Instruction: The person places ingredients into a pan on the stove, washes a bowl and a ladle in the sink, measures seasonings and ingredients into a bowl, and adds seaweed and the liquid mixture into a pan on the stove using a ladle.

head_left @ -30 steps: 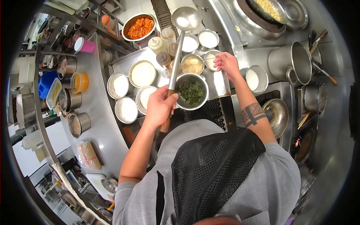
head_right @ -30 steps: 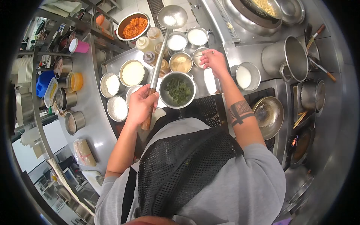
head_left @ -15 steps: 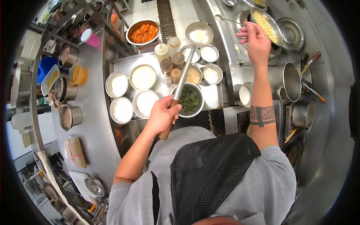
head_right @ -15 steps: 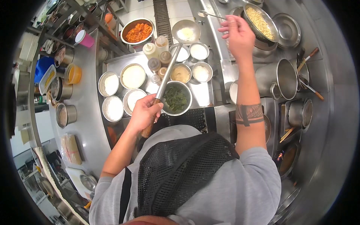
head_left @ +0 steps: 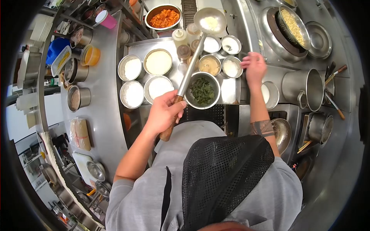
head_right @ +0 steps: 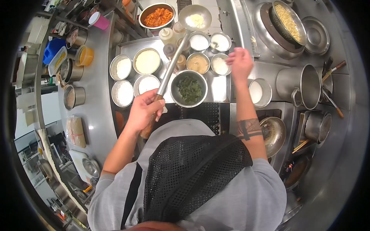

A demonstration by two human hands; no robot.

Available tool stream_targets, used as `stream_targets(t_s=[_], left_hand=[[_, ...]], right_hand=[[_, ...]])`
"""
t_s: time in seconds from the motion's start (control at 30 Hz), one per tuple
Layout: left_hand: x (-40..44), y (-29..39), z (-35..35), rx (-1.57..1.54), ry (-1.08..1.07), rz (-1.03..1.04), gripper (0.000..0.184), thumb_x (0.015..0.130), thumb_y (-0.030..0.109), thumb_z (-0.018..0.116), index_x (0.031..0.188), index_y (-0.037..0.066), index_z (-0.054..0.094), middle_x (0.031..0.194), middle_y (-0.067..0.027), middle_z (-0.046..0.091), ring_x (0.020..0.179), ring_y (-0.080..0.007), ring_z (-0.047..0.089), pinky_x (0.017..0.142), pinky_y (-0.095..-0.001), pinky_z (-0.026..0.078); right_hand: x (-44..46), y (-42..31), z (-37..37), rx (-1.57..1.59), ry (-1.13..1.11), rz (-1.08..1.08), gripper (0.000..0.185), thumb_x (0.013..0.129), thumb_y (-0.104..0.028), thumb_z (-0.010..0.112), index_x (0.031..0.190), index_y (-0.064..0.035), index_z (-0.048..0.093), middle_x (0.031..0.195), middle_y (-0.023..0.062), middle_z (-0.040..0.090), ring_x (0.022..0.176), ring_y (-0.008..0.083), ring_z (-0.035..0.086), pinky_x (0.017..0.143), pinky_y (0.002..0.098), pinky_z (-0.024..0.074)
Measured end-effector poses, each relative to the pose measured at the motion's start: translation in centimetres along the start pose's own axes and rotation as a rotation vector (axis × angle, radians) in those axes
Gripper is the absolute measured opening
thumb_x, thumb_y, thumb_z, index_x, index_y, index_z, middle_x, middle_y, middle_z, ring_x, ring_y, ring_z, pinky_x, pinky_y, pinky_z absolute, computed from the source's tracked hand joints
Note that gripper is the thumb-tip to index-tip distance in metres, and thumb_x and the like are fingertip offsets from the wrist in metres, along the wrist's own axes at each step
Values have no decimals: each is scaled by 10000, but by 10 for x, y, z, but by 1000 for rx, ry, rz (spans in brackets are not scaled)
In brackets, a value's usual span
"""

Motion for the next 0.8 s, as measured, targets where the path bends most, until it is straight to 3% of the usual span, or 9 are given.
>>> stream_targets(t_s=[0.1,0.13,0.2,0.23,0.37,0.43,0.6,0.73,0.8], left_hand=[[-20,9,-6,-3,33,5,345,934,38,636,1260,-65,583,736,-21,585,562,-85,514,492,-239,426],[-27,13,-9,3,46,17,354,938,45,638,1269,-64,581,737,-24,586,556,-86,509,492,-237,421],[-46,23,-10,-3,93,28,364,936,34,634,1283,-61,581,734,-29,583,548,-87,501,485,-232,410],[-55,26,-13,-45,129,40,365,930,20,633,1283,-61,585,728,-26,578,561,-86,503,493,-237,416],[-87,33,-22,-116,227,68,397,914,-12,632,1304,-63,581,750,-29,583,579,-82,510,490,-235,423],[-100,35,-24,-106,300,76,391,908,-11,636,1291,-71,587,764,-28,588,582,-79,515,482,-234,429],[-130,26,-33,-92,395,80,381,904,13,639,1271,-72,587,793,-38,595,579,-81,524,473,-230,432],[-154,14,-51,-116,418,102,354,910,-15,627,1259,-72,598,789,-26,607,587,-75,535,484,-231,433],[-164,4,-65,-129,408,122,345,916,-16,624,1255,-73,598,787,-26,607,587,-75,536,487,-228,433]], right_hand=[[-16,93,22,-370,-194,149,246,1043,-234,528,1101,0,576,808,75,646,606,127,647,492,265,509],[-6,160,16,-571,-307,178,347,1017,-296,564,1152,24,571,943,164,668,779,231,687,662,365,564],[-13,143,23,-1126,-109,-250,476,974,-375,606,1211,35,563,1120,254,623,1032,366,628,922,482,502],[-12,124,17,-977,-64,-214,561,940,-424,632,1242,44,558,1210,301,557,1181,441,511,1059,531,377],[-5,46,29,-733,-36,-305,423,896,-262,698,1206,9,605,1149,187,619,1118,367,551,1001,446,443],[-10,40,61,-544,-437,-62,363,878,-251,706,1144,-12,649,1079,162,657,1040,351,600,930,423,492],[-59,20,138,-1004,-629,-374,340,803,-220,733,1060,-10,664,1060,213,671,962,368,660,855,447,536],[-99,-29,168,-985,-560,-282,266,789,-191,717,975,-13,652,1069,224,672,1033,403,643,898,470,521],[-107,-5,192,-1167,-808,-180,267,806,-148,659,1024,6,655,1071,208,671,1003,374,667,838,463,553]])
Point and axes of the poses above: each hand's wrist, its own x-axis towards the middle knuckle, its own z-axis out of the palm, y = z × x, the point moved 2 cm from there along x, towards the middle knuckle
